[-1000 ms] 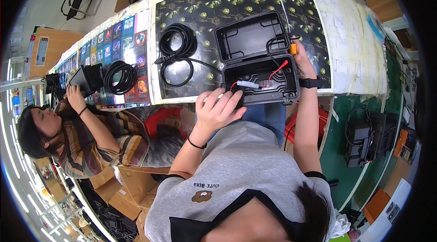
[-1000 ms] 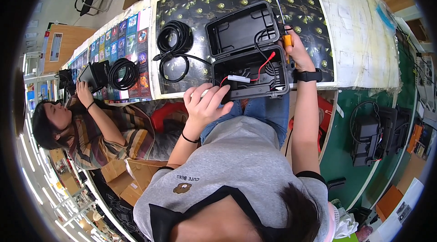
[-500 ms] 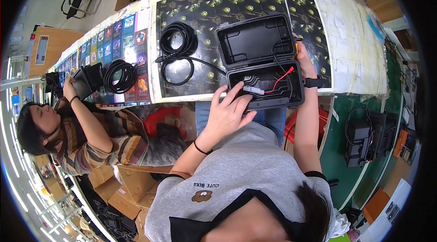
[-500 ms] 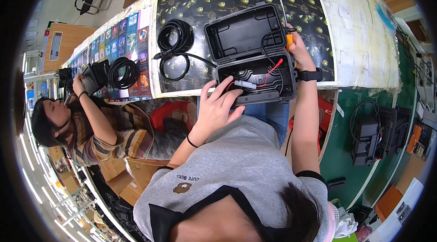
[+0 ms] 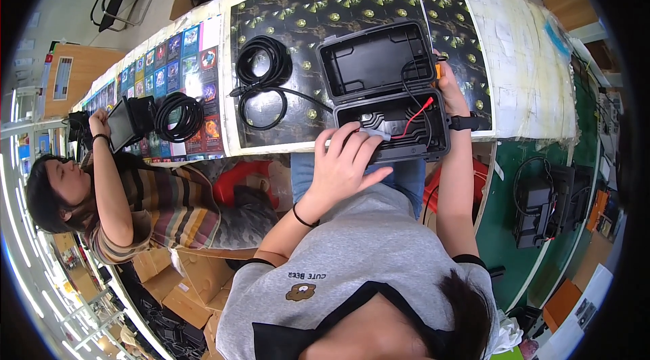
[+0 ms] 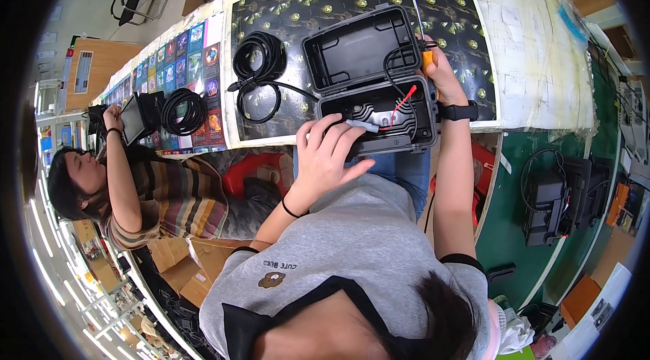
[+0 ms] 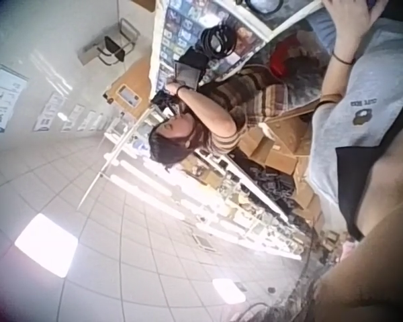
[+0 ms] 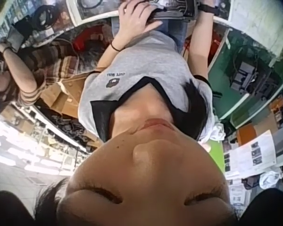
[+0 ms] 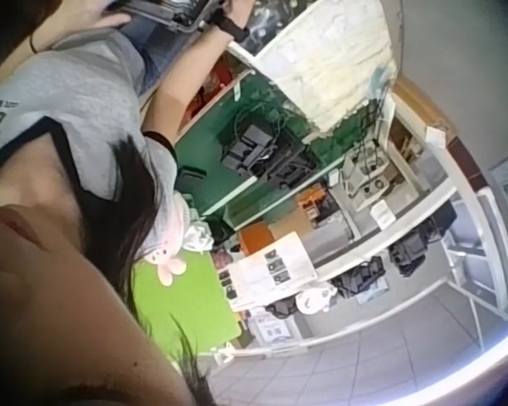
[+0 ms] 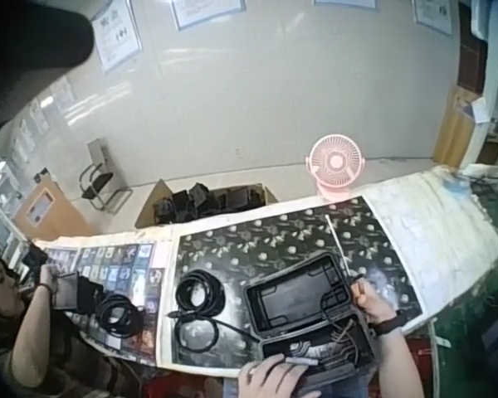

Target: Assemble electronic components and wires into black plastic boxes using a screwdriver.

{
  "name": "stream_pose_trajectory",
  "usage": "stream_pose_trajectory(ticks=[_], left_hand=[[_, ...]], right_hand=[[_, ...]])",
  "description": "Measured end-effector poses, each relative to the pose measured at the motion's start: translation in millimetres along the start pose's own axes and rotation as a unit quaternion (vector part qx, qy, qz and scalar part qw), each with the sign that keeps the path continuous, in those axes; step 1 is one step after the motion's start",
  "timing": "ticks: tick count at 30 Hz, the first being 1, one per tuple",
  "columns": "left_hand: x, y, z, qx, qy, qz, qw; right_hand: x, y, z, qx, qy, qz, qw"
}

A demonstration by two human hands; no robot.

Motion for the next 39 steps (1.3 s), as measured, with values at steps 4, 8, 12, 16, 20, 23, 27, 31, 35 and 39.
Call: stream_pose_trajectory(ticks=[4, 8, 12, 16, 20, 23, 27, 31, 35, 39], left_hand=[[-14.6, 14.2, -1.3, 0.034, -0.065, 0.007, 0.997], [-33.8, 26.8, 17.0, 0.144, -0.100, 0.058, 0.983], [-34.6, 20.0, 44.0, 0.255, -0.107, 0.059, 0.959], [-28.2, 24.1, 37.7, 0.200, -0.060, 0.041, 0.977], [-31.8, 21.4, 36.1, 0.177, -0.009, 0.024, 0.984], [-30.9, 17.1, 43.1, 0.214, 0.030, -0.002, 0.976], [-35.9, 18.6, 28.2, 0.111, 0.016, 0.017, 0.994], [-34.0, 7.2, 18.8, 0.060, 0.005, 0.053, 0.997], [-31.4, -1.8, 17.6, 0.044, 0.012, 0.085, 0.995], [-32.6, 1.9, 20.2, 0.129, 0.043, 0.066, 0.988]], right_hand=[[-5.2, 1.5, -4.4, 0.013, 0.002, -0.004, 1.000], [2.2, 2.1, 5.9, 0.006, 0.012, -0.022, 1.000], [1.0, 0.5, 0.8, 0.001, 0.020, -0.024, 1.000], [5.7, 0.2, 6.5, -0.003, 0.026, -0.022, 0.999], [-2.2, -0.4, -6.5, -0.008, 0.029, -0.029, 0.999], [-3.9, -1.5, -7.7, -0.025, 0.043, -0.026, 0.998], [4.7, -2.0, 0.7, -0.050, 0.062, -0.028, 0.996], [8.3, -1.4, 9.2, -0.006, 0.057, -0.035, 0.998], [7.1, -2.3, 4.2, 0.000, 0.042, -0.037, 0.998], [7.8, -2.3, 5.1, 0.009, 0.048, -0.035, 0.998]])
Point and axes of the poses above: each hand's wrist, its own y-axis towards the middle knuckle, its own z-axis out of the palm, x = y × z, the point moved 9 cm from there along y, towards the middle knuckle, and after that the axes turned 14 degrees about -z, right-handed, at the moved point
